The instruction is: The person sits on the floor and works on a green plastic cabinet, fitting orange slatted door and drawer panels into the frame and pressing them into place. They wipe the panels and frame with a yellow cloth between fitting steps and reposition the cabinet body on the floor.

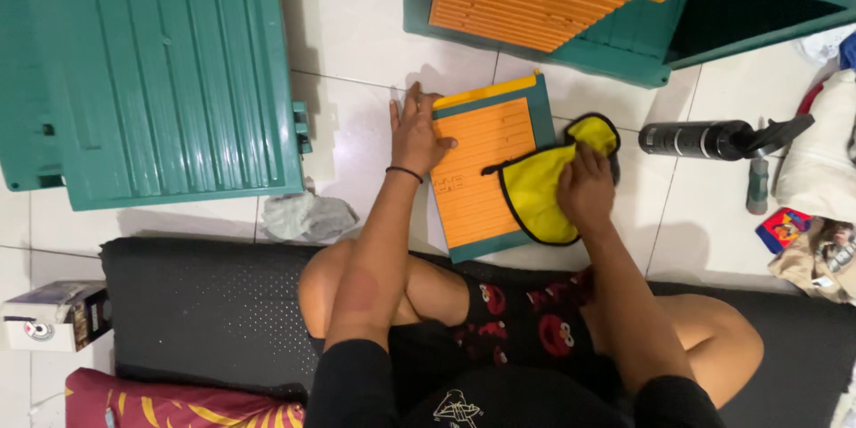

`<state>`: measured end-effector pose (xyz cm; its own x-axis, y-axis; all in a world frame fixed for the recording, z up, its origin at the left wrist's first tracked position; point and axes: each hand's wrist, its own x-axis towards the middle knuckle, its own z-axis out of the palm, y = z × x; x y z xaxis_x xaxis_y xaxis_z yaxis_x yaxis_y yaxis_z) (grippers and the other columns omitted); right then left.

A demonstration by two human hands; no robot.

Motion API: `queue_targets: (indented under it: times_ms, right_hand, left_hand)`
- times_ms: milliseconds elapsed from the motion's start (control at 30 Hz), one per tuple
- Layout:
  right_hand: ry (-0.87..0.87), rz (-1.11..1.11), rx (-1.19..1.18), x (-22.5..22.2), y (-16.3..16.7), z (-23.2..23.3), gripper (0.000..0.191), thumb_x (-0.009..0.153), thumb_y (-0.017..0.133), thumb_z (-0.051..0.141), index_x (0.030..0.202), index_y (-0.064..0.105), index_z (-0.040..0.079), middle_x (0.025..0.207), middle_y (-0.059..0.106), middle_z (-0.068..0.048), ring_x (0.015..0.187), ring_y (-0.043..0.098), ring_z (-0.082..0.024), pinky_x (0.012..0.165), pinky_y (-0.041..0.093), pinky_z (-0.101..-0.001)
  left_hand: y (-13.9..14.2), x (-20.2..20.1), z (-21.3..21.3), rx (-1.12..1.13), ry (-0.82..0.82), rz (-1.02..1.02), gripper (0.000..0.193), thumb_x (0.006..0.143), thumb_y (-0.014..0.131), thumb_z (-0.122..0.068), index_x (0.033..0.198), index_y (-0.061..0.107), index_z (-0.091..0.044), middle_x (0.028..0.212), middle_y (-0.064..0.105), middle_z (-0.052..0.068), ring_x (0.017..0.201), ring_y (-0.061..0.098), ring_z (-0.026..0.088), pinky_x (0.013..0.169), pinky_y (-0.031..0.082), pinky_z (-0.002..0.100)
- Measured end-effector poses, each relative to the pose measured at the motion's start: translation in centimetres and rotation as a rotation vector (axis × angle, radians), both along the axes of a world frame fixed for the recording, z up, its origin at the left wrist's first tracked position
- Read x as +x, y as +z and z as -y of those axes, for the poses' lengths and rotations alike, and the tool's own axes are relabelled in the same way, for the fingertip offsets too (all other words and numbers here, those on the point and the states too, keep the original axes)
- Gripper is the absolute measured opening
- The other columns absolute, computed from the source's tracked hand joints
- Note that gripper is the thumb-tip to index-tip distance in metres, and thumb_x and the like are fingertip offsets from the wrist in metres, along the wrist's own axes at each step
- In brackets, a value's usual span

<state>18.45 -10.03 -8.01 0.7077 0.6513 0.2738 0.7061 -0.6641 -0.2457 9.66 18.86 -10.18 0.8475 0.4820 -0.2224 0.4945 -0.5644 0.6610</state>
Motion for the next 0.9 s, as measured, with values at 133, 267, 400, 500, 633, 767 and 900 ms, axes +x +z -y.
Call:
queue_targets:
  times_ms: [133,267,400,500,633,767,900]
  right_hand:
    - [0.022,-0.051,0.033,-2.6,-0.5,0.1,0.035,0.095,0.060,0.006,0.126,0.058,-0.010,0.138,0.057,-0.030,0.127,0.056,-0.049,0.111,0.046,-0.0530]
    - [0.110,-0.242,-0.152,-6.9,-0.2,-3.9,0.067,0.085,0.062,0.015,0.142,0.045,-0.015,0.147,0.046,-0.035,0.135,0.044,-0.052,0.113,0.033,-0.0580]
    - [0.440,-0.348,-0.076,-8.8,1.0,-7.5,0.064,0.092,0.061,0.023,0.148,0.045,-0.003,0.155,0.046,-0.025,0.146,0.040,-0.043,0.122,0.028,-0.0514]
    - [0.464,-0.402,-0.066,-6.2,1.3,-9.5,0.066,0.092,0.059,0.023,0.150,0.042,-0.006,0.156,0.042,-0.028,0.147,0.036,-0.044,0.123,0.025,-0.0504]
    - [0.207,-0.257,-0.012,-0.7,1.5,-10.3,0.064,0.099,0.055,0.022,0.153,0.038,-0.009,0.160,0.036,-0.030,0.151,0.031,-0.047,0.126,0.023,-0.0519]
    - [0.107,-0.200,-0.020,2.0,1.3,-9.3,0.061,0.106,0.053,0.026,0.155,0.037,-0.007,0.163,0.036,-0.030,0.153,0.030,-0.048,0.125,0.025,-0.0544]
    - [0.145,-0.213,-0.165,-0.9,0.4,-4.5,0.068,0.097,0.057,0.025,0.154,0.039,-0.009,0.160,0.037,-0.031,0.148,0.033,-0.048,0.121,0.025,-0.0611]
  left_hand:
    - [0.1,0.1,0.2,-0.023,0.015,0.010,0.084,0.062,0.095,-0.025,0.134,0.055,-0.017,0.160,0.033,0.019,0.150,0.030,0.033,0.125,0.009,0.057]
    - [0.2,0.0,0.3,-0.009,0.004,0.008,0.084,0.063,0.095,-0.025,0.135,0.054,-0.016,0.161,0.030,0.021,0.150,0.028,0.034,0.126,0.009,0.056]
    - [0.1,0.1,0.4,0.004,-0.015,0.008,0.084,0.064,0.094,-0.024,0.136,0.053,-0.015,0.161,0.030,0.021,0.151,0.027,0.034,0.126,0.010,0.055]
    - [0.1,0.0,0.3,0.001,-0.027,0.018,0.085,0.064,0.094,-0.023,0.137,0.051,-0.014,0.161,0.029,0.022,0.151,0.027,0.034,0.125,0.011,0.054]
    - [0.2,0.0,0.1,-0.011,-0.026,0.006,0.086,0.064,0.095,-0.026,0.137,0.051,-0.014,0.161,0.030,0.022,0.150,0.029,0.034,0.126,0.012,0.053]
    - [0.1,-0.1,0.2,-0.017,-0.015,0.008,0.086,0.063,0.094,-0.025,0.137,0.052,-0.015,0.160,0.032,0.021,0.150,0.031,0.033,0.127,0.009,0.054]
    - [0.2,0.0,0.3,-0.013,0.012,-0.017,0.084,0.062,0.095,-0.026,0.135,0.054,-0.015,0.159,0.034,0.019,0.152,0.029,0.032,0.126,0.006,0.057]
